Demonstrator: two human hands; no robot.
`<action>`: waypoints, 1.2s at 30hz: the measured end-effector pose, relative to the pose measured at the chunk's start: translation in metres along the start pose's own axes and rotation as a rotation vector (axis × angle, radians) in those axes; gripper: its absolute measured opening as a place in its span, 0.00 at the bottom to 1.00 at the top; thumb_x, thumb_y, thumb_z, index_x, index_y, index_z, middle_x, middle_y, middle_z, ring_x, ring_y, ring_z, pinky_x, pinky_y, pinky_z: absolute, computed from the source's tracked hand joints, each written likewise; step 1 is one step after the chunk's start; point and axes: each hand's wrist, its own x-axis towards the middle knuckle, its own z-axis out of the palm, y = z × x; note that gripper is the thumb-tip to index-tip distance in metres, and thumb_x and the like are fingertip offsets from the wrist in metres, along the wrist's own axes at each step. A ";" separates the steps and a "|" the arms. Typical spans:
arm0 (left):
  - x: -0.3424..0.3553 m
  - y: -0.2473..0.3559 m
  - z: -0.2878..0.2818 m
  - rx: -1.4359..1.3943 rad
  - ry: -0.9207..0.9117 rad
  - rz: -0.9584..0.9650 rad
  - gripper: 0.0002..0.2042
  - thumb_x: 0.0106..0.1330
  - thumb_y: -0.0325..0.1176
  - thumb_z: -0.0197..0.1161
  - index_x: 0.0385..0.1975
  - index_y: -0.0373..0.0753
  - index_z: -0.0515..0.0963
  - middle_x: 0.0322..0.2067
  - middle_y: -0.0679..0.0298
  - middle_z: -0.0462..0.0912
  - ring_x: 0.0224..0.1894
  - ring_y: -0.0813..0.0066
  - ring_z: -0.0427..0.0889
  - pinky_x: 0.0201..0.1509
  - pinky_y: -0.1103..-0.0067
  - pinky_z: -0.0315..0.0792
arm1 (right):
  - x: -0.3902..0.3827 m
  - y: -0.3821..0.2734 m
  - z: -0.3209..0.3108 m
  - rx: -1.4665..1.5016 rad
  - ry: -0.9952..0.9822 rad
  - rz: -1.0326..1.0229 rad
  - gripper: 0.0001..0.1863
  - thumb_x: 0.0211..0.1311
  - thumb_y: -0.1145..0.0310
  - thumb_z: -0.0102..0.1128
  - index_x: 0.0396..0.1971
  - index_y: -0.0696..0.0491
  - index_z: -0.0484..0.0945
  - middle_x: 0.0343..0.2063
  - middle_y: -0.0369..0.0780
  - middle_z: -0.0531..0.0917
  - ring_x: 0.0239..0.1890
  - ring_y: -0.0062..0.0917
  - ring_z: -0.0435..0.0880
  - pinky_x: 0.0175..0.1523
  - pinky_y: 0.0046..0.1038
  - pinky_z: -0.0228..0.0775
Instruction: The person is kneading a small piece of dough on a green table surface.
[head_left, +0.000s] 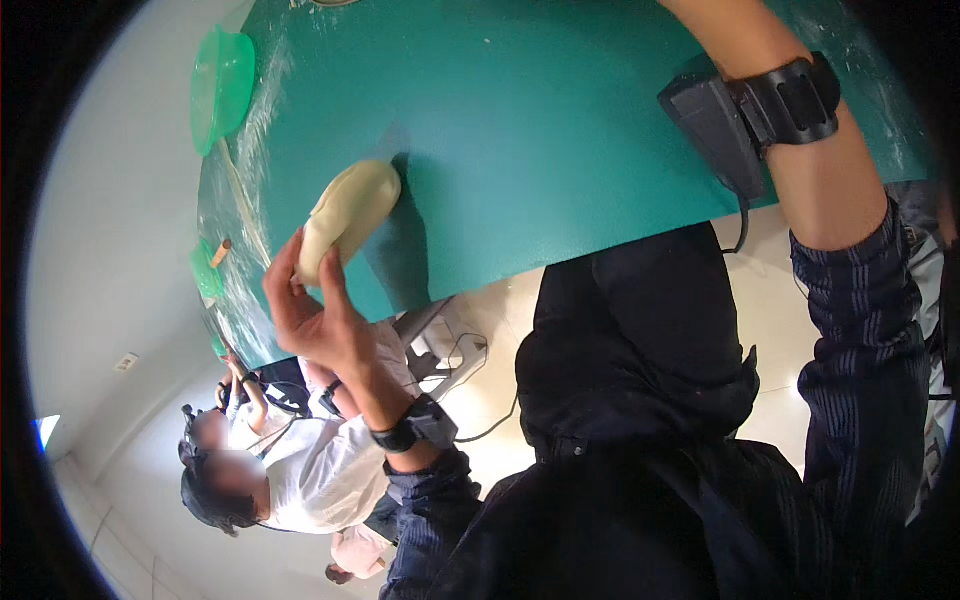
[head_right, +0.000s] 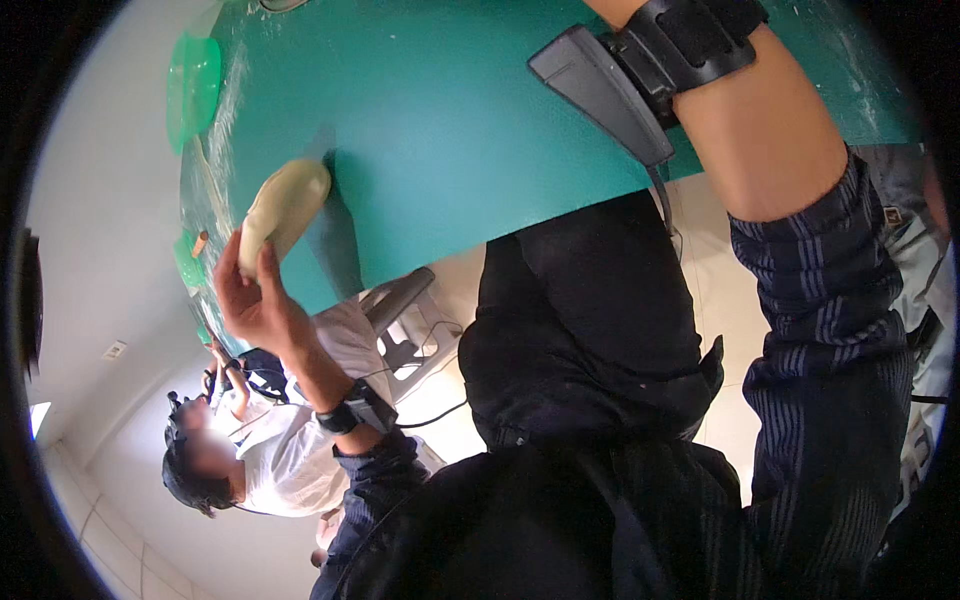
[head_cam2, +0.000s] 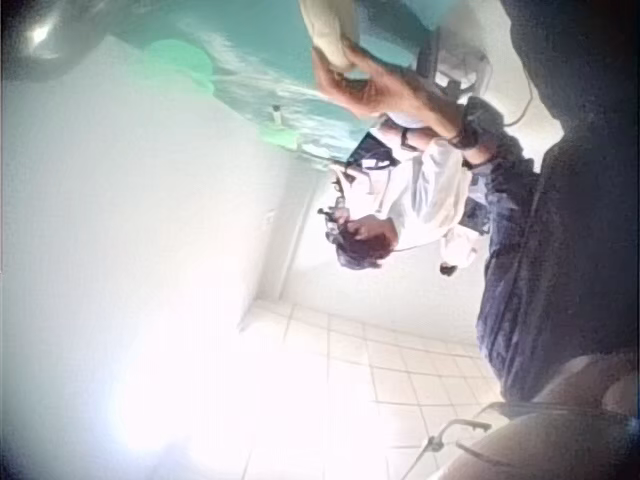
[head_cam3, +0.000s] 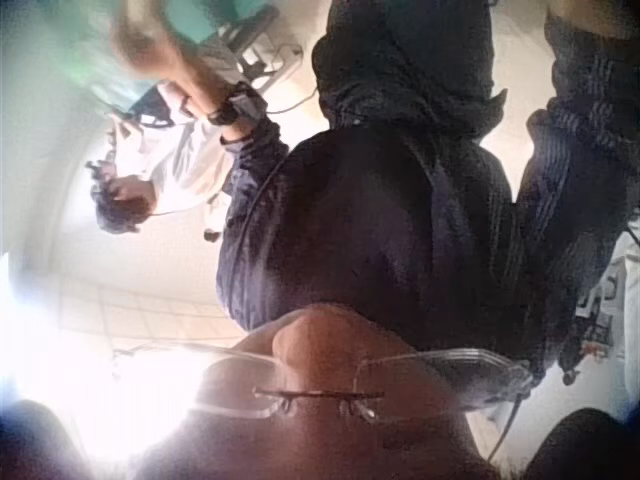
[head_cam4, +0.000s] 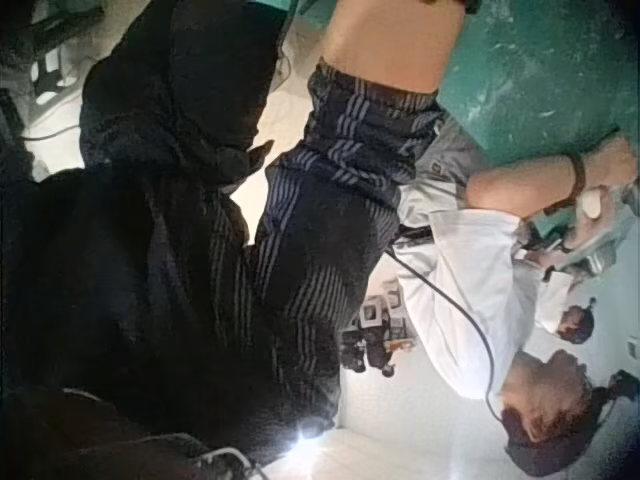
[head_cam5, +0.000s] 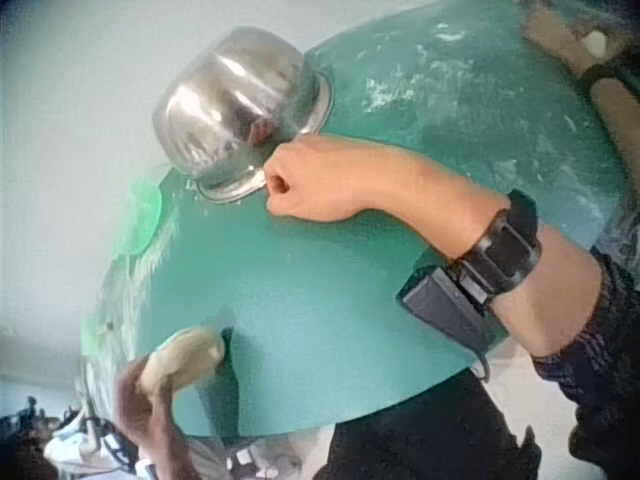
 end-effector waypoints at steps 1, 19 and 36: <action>-0.002 0.004 -0.012 0.002 0.024 -0.011 0.17 0.68 0.20 0.75 0.56 0.30 0.85 0.50 0.55 0.86 0.52 0.66 0.86 0.62 0.70 0.79 | -0.001 -0.002 -0.001 -0.001 -0.006 -0.005 0.16 0.70 0.62 0.62 0.38 0.62 0.86 0.35 0.52 0.90 0.38 0.43 0.89 0.46 0.44 0.79; 0.019 0.009 0.024 0.072 -0.416 0.132 0.32 0.67 0.61 0.61 0.58 0.39 0.87 0.76 0.40 0.70 0.79 0.33 0.65 0.79 0.48 0.62 | -0.001 -0.017 -0.005 0.057 -0.030 0.081 0.13 0.72 0.65 0.63 0.36 0.61 0.83 0.28 0.47 0.87 0.30 0.36 0.84 0.39 0.40 0.75; 0.066 -0.004 0.051 0.253 -0.543 0.299 0.39 0.66 0.65 0.61 0.71 0.45 0.78 0.73 0.44 0.71 0.76 0.33 0.65 0.76 0.45 0.59 | 0.018 -0.043 0.004 -0.028 -0.058 0.369 0.09 0.71 0.68 0.68 0.34 0.57 0.81 0.18 0.41 0.76 0.20 0.28 0.72 0.30 0.36 0.63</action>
